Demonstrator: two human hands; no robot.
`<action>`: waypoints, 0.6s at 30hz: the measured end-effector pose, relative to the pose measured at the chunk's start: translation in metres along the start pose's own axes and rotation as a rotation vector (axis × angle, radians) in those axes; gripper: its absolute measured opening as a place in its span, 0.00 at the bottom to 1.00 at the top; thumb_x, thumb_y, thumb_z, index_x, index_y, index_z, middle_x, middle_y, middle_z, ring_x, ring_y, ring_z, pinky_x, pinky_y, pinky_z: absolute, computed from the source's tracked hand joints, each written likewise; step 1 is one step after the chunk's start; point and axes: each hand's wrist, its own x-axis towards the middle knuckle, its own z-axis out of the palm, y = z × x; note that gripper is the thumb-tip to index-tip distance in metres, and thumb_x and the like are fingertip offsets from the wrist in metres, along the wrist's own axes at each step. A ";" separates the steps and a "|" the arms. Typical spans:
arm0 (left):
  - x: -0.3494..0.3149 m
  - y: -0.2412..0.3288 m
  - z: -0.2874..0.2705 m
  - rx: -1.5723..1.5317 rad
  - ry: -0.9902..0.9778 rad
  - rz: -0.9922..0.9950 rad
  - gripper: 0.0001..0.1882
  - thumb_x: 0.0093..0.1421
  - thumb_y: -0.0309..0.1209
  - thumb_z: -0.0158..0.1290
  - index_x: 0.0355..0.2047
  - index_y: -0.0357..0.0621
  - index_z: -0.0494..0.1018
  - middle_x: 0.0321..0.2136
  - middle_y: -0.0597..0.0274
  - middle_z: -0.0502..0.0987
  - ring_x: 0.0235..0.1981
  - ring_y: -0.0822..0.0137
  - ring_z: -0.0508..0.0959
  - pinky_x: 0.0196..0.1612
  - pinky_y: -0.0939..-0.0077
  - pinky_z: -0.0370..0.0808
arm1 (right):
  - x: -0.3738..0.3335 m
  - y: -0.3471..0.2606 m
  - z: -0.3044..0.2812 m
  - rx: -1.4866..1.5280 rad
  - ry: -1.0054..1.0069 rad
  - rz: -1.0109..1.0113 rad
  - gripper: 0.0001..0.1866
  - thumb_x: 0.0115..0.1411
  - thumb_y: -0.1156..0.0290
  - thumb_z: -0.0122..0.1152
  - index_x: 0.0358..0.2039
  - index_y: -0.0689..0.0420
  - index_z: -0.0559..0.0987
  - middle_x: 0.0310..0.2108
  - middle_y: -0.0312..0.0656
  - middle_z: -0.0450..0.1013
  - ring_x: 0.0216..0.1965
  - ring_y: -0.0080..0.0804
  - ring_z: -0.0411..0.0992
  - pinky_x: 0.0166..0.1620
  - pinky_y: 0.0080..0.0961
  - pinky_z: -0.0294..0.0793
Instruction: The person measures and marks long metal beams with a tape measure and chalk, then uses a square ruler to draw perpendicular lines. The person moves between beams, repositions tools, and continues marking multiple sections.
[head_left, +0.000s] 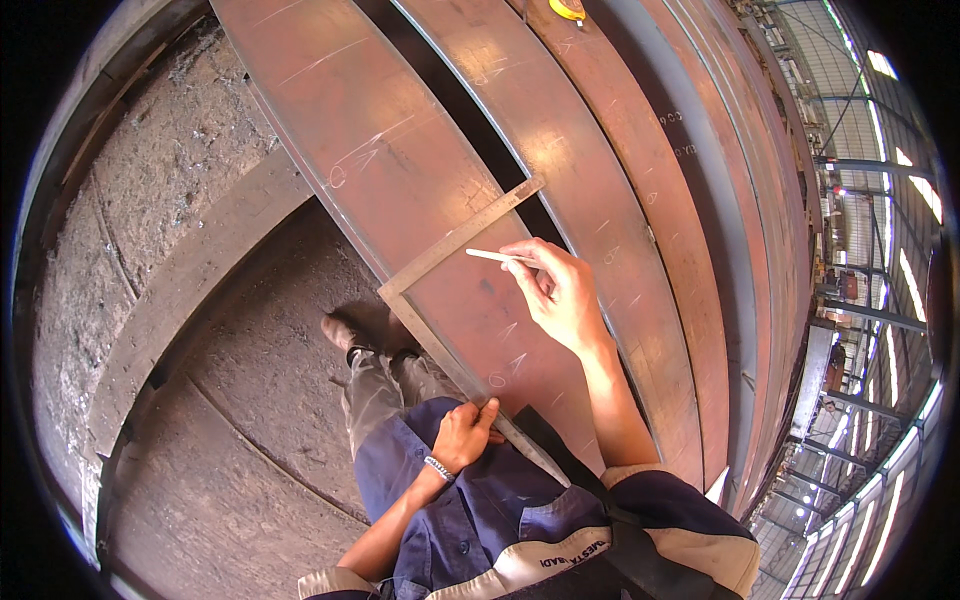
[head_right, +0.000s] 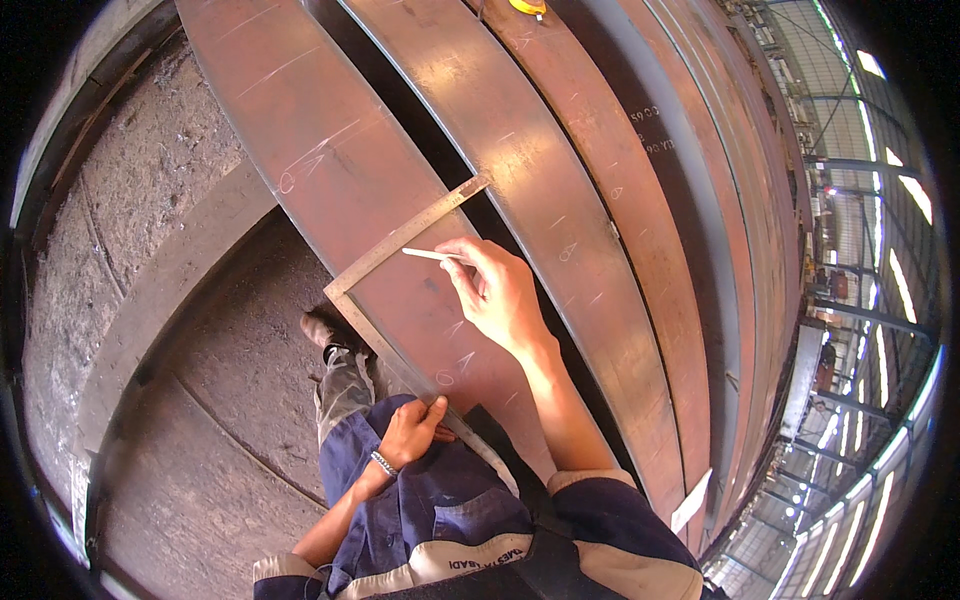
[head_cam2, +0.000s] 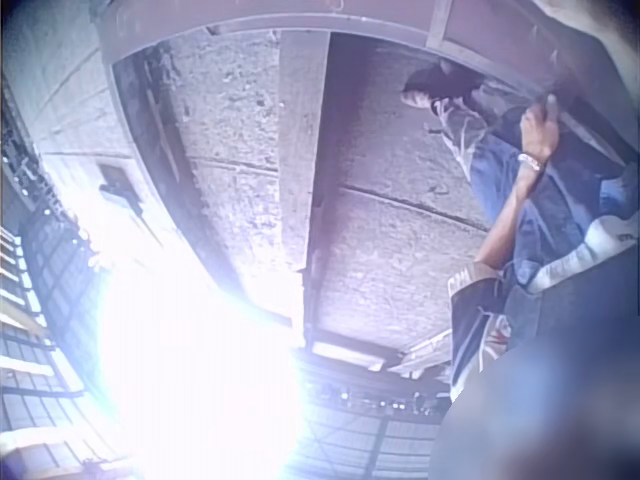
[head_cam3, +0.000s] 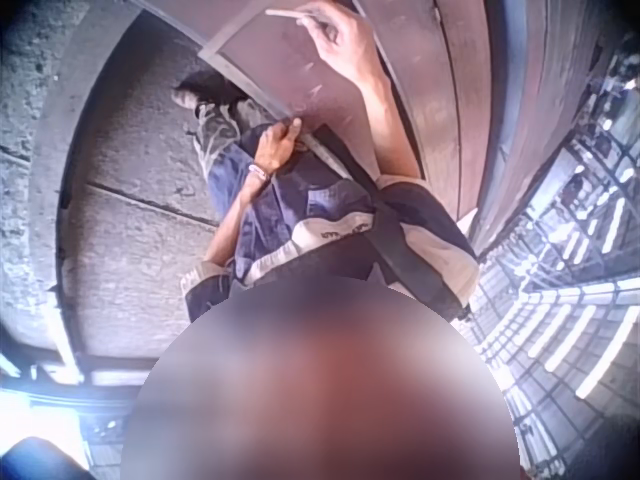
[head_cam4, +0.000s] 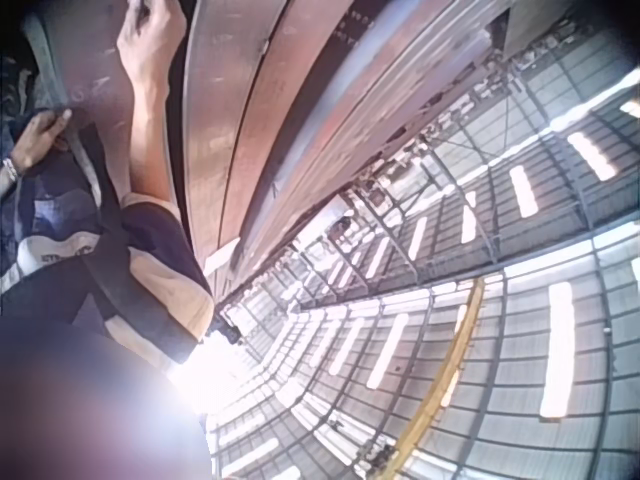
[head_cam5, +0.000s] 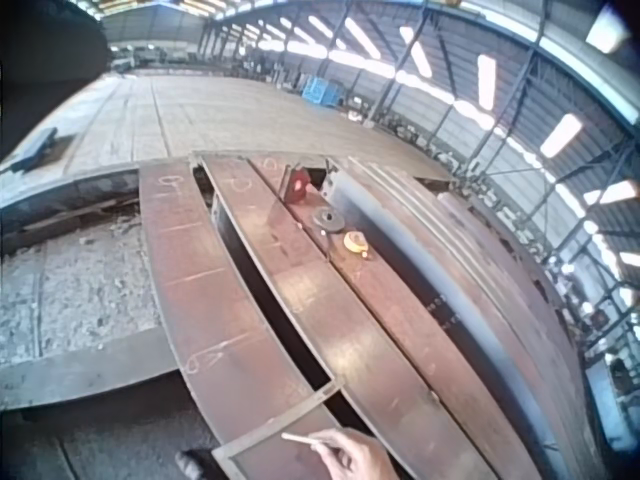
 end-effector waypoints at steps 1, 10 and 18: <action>0.000 0.000 0.000 0.000 -0.004 -0.019 0.31 0.71 0.50 0.50 0.25 0.29 0.75 0.21 0.43 0.81 0.28 0.56 0.87 0.33 0.67 0.81 | 0.003 -0.002 0.000 -0.018 0.005 -0.029 0.07 0.65 0.79 0.61 0.43 0.58 0.81 0.33 0.38 0.81 0.21 0.16 0.67 0.22 0.17 0.62; 0.005 -0.001 -0.001 0.049 -0.035 -0.057 0.32 0.70 0.52 0.49 0.23 0.33 0.75 0.19 0.48 0.82 0.28 0.57 0.86 0.36 0.67 0.81 | 0.048 -0.021 0.016 -0.392 -0.192 -0.530 0.19 0.49 0.82 0.66 0.44 0.56 0.83 0.39 0.34 0.78 0.41 0.33 0.75 0.38 0.29 0.80; 0.005 -0.003 0.002 0.090 0.021 -0.002 0.32 0.70 0.53 0.48 0.24 0.33 0.75 0.20 0.49 0.82 0.30 0.53 0.86 0.39 0.65 0.81 | 0.061 -0.030 0.021 -0.494 -0.295 -0.612 0.21 0.47 0.80 0.67 0.44 0.57 0.83 0.36 0.35 0.75 0.40 0.34 0.74 0.35 0.30 0.80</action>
